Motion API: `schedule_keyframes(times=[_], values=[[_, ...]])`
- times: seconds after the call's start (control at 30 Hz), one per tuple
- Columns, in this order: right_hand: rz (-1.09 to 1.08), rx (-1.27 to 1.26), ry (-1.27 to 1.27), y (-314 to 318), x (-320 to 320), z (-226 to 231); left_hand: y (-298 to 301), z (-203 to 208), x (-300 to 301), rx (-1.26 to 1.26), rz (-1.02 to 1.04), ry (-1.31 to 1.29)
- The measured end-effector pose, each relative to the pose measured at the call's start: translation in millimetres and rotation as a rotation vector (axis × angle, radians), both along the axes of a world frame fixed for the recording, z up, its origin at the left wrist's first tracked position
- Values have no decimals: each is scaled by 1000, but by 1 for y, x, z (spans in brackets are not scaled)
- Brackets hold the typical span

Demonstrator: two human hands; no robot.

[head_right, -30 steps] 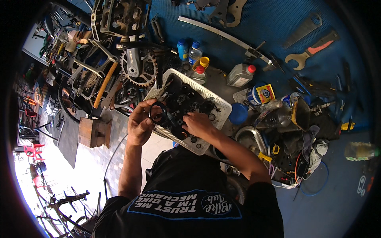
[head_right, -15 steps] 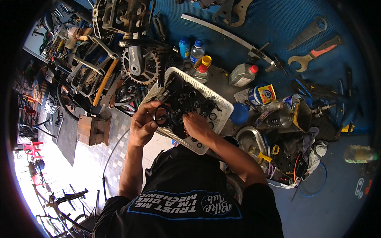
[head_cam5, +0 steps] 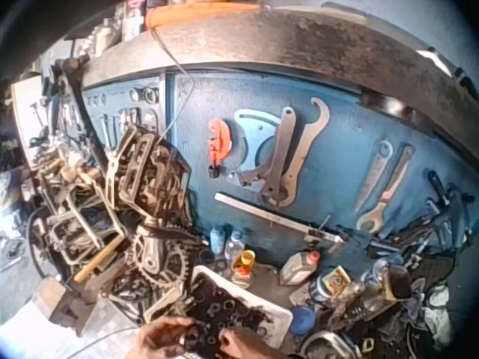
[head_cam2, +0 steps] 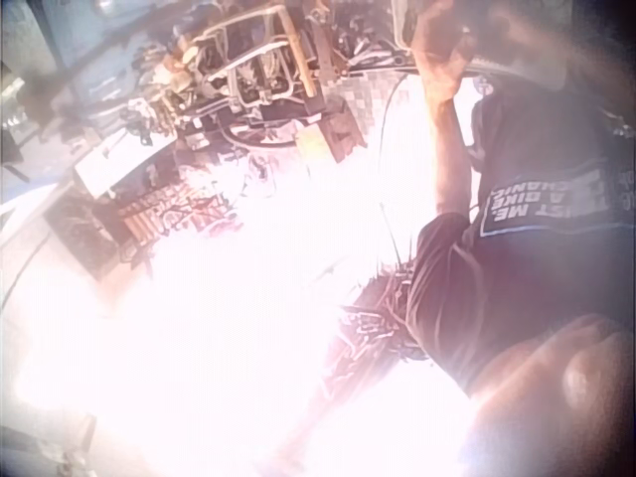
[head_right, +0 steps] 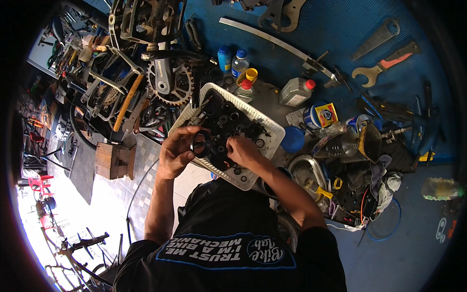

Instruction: The person holds a black cylindrical bicycle part and repeatedly picks small black rings from a white basket, placing them onto the part. The hands rotate the part and adjust the rings throughout the clip.

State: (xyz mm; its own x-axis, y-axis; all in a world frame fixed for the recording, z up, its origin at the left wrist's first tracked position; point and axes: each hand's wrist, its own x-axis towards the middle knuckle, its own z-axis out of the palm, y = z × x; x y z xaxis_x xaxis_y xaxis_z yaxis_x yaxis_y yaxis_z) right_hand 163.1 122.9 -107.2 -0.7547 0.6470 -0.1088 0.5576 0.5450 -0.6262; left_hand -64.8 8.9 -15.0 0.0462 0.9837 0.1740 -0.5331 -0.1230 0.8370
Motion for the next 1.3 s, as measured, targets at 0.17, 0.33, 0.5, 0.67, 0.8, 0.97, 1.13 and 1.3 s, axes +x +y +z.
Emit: schedule_keyframes(times=[0.17, 0.33, 0.5, 0.67, 0.8, 0.97, 1.13, 1.3], values=[[-104, -195, 367, 5, 13, 82, 2, -1, -1, -2, -34, -58], [239, 213, 581, 5, 7, 153, 7, -1, 1, -8, -70, -28], [444, 319, 547, 15, 3, 162, 13, 15, 4, -28, -147, -12], [531, 381, 465, 20, 3, 174, 17, 23, 2, -2, -184, 87], [540, 380, 435, 21, 3, 182, 18, 25, 1, -26, -215, 37], [561, 416, 447, 24, 3, 189, 20, 25, 0, -30, -233, 23], [551, 412, 473, 25, 4, 191, 24, 23, 1, -8, -235, -12], [516, 478, 447, 23, 9, 189, 24, 27, 3, -10, -224, -43]])
